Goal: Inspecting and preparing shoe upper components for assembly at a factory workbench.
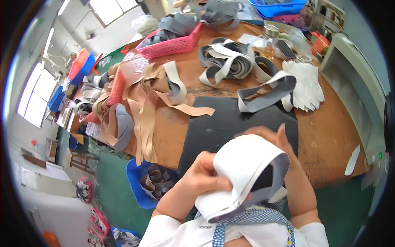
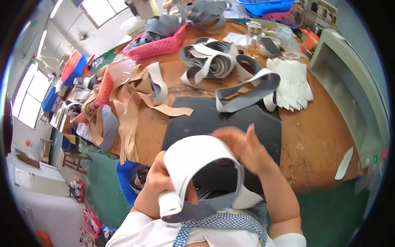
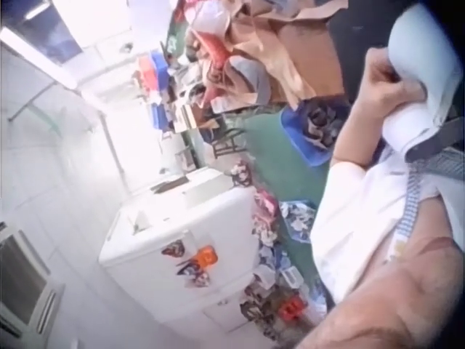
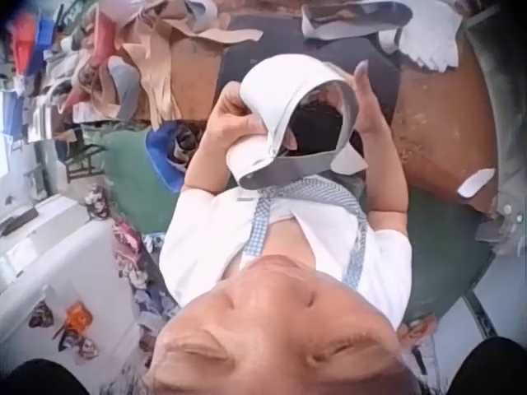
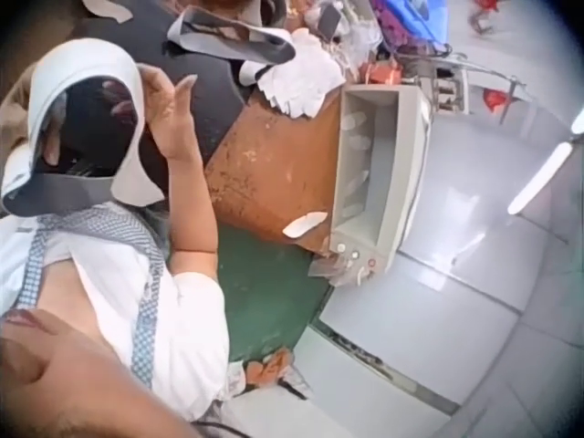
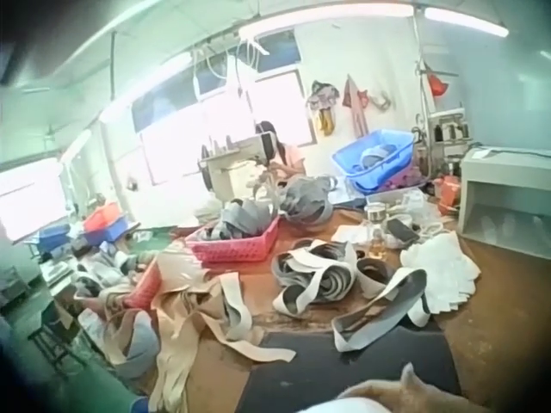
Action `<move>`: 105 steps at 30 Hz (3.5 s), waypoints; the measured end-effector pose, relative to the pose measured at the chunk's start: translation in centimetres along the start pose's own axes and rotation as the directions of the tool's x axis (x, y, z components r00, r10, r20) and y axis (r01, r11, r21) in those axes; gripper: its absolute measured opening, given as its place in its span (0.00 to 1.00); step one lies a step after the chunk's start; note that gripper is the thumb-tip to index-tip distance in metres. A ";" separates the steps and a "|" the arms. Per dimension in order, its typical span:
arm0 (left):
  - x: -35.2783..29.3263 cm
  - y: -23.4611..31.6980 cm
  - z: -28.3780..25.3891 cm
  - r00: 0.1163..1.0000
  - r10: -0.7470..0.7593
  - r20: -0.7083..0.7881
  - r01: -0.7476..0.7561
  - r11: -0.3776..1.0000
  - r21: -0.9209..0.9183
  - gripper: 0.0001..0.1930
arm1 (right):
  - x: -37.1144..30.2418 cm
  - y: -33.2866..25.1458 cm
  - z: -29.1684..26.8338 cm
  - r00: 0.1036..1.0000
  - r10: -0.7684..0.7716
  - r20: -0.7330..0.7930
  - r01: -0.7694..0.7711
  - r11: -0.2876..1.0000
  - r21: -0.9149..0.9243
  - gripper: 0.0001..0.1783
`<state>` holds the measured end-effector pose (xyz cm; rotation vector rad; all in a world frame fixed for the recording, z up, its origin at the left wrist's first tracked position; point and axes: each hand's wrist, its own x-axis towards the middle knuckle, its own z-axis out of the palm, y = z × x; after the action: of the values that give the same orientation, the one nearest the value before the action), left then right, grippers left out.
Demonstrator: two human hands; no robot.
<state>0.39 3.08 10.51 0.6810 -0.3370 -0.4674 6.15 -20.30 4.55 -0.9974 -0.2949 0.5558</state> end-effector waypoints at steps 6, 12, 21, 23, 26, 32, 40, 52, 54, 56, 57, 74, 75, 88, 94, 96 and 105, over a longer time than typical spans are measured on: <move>2.1 1.9 -3.9 0.949 0.049 -0.311 0.137 0.825 0.549 0.08 | -4.2 1.9 -0.8 0.855 -0.229 0.465 0.006 0.902 0.432 0.34; 0.5 2.9 -9.2 0.722 0.671 0.167 0.130 -0.369 0.920 0.31 | 0.4 -1.1 -1.6 0.860 -0.447 -0.247 0.006 0.493 -0.870 0.35; -1.5 2.5 -3.9 0.816 0.453 0.359 -0.297 -0.205 0.933 0.42 | 14.3 -1.7 -3.7 0.925 -0.381 -0.017 -0.096 -0.190 -0.977 0.22; -2.2 2.6 -3.3 0.778 0.365 0.510 -0.254 -0.560 0.789 0.36 | 17.4 -2.6 -2.7 0.971 -0.218 -0.102 0.057 0.619 -0.784 0.15; -1.7 2.5 -3.7 0.845 0.194 0.499 -0.235 -0.702 0.672 0.30 | 20.4 -3.5 -2.0 0.997 -0.078 0.004 0.073 0.905 -0.418 0.15; 0.3 1.0 -7.0 0.930 0.044 0.364 -0.317 -0.404 0.858 0.39 | 23.2 -2.8 -7.4 0.964 0.225 0.141 -0.071 0.732 -0.677 0.20; 4.4 13.3 -28.3 0.896 0.397 0.202 0.227 -0.797 0.560 0.13 | 18.2 -4.0 -2.2 0.904 -0.379 0.199 0.270 0.144 -0.952 0.14; 8.4 17.1 -6.6 0.851 0.374 -0.369 0.258 0.314 0.914 0.13 | 9.8 0.9 10.7 0.903 -0.413 0.117 0.387 0.667 -0.637 0.14; 8.2 14.6 -4.6 0.857 0.354 -0.375 0.252 0.346 0.904 0.13 | 10.9 0.8 11.4 0.954 -0.295 0.043 0.282 0.844 -0.456 0.15; 8.3 12.7 -3.6 0.873 0.317 -0.372 0.231 0.403 0.886 0.17 | 11.2 0.8 10.8 0.975 -0.221 -0.009 0.204 0.914 -0.349 0.15; 8.7 12.5 -3.8 0.878 0.304 -0.369 0.232 0.404 0.885 0.17 | 11.2 0.9 10.3 0.989 -0.140 -0.037 0.128 0.964 -0.234 0.15; -5.5 11.2 -15.5 0.890 0.283 -0.357 0.443 -0.359 0.821 0.12 | 1.2 -6.5 5.0 0.838 -0.415 -0.355 0.269 0.880 -0.392 0.10; -4.0 10.9 -12.4 0.915 0.327 -0.236 0.356 -0.379 0.854 0.12 | 1.2 -6.3 5.8 0.858 -0.379 -0.346 0.236 0.890 -0.389 0.09; 8.9 1.0 2.2 0.991 0.083 -0.102 0.012 0.712 0.702 0.10 | -3.0 -4.2 3.8 0.943 -0.113 -0.312 0.145 0.986 0.079 0.12; 11.9 -1.2 3.5 0.983 0.185 0.009 -0.128 0.640 0.757 0.16 | -4.4 -5.7 4.5 0.955 0.068 -0.287 0.004 0.969 0.245 0.19; 12.7 -0.9 3.8 0.983 0.183 0.015 -0.138 0.680 0.720 0.17 | -4.5 -5.9 4.7 0.923 0.092 -0.373 0.025 0.955 0.297 0.19; 11.2 0.2 1.3 0.995 0.080 0.063 -0.067 0.053 0.996 0.14 | -14.9 -9.8 6.1 0.842 -0.304 -0.445 0.323 0.946 -0.035 0.21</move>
<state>9.33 -3.26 13.25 2.1130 -0.7093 -0.0115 -6.05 -28.55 16.26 -0.9818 -0.0311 0.0228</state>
